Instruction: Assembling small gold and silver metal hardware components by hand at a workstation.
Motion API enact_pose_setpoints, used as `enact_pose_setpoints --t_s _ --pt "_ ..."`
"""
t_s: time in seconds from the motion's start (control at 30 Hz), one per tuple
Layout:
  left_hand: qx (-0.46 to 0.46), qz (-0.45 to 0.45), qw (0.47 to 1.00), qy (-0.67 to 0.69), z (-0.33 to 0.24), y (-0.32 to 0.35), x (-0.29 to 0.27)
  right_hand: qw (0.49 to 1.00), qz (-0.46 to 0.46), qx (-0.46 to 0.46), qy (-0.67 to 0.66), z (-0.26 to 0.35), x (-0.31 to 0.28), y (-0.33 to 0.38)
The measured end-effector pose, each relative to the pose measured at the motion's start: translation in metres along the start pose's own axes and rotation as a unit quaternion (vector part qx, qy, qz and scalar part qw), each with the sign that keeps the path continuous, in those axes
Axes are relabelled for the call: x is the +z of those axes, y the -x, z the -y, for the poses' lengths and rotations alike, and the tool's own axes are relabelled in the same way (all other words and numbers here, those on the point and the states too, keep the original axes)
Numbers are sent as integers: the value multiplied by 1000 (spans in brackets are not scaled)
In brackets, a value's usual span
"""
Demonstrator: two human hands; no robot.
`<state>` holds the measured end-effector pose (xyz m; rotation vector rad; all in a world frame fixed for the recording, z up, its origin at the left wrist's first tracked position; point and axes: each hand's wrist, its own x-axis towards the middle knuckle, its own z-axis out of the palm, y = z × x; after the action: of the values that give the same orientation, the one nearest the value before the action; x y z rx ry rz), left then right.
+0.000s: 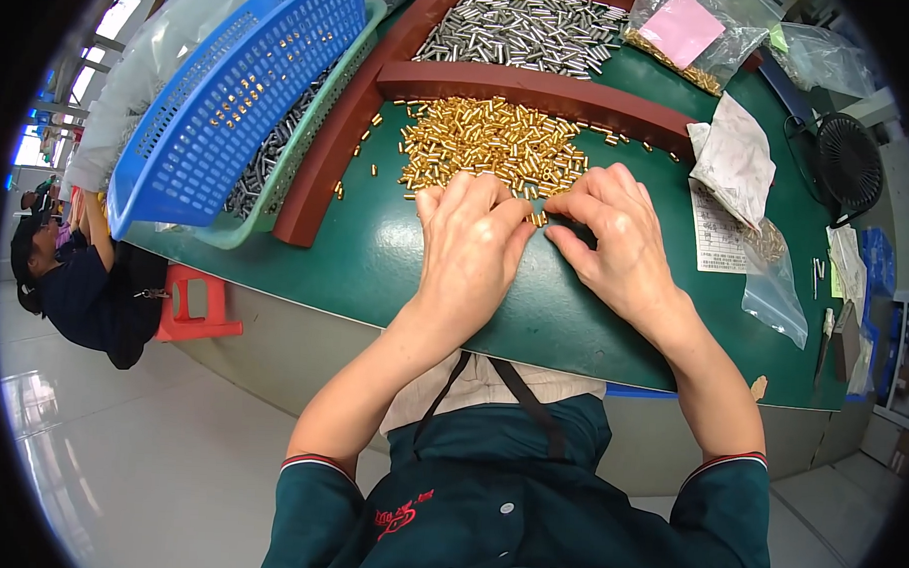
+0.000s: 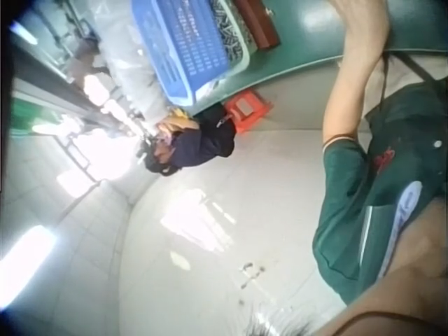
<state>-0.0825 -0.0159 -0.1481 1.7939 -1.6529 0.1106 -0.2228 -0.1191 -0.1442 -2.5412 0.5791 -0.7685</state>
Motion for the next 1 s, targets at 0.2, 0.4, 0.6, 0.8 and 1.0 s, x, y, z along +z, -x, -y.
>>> enact_pose_setpoints --t_s 0.2,0.4,0.6,0.8,1.0 --pt "5 -1 1000 5 2 1 1 1000 9 -30 -4 -3 4 1" --pt "24 6 1000 -4 -4 9 -2 997 18 -73 17 3 0 7" --pt "18 29 999 -1 0 2 -6 998 16 -56 -8 0 2 4" --pt "17 15 1000 -5 3 2 0 999 10 -36 -7 -1 7 3" --pt "15 9 999 27 4 4 1 999 15 -23 -27 -1 3 5"
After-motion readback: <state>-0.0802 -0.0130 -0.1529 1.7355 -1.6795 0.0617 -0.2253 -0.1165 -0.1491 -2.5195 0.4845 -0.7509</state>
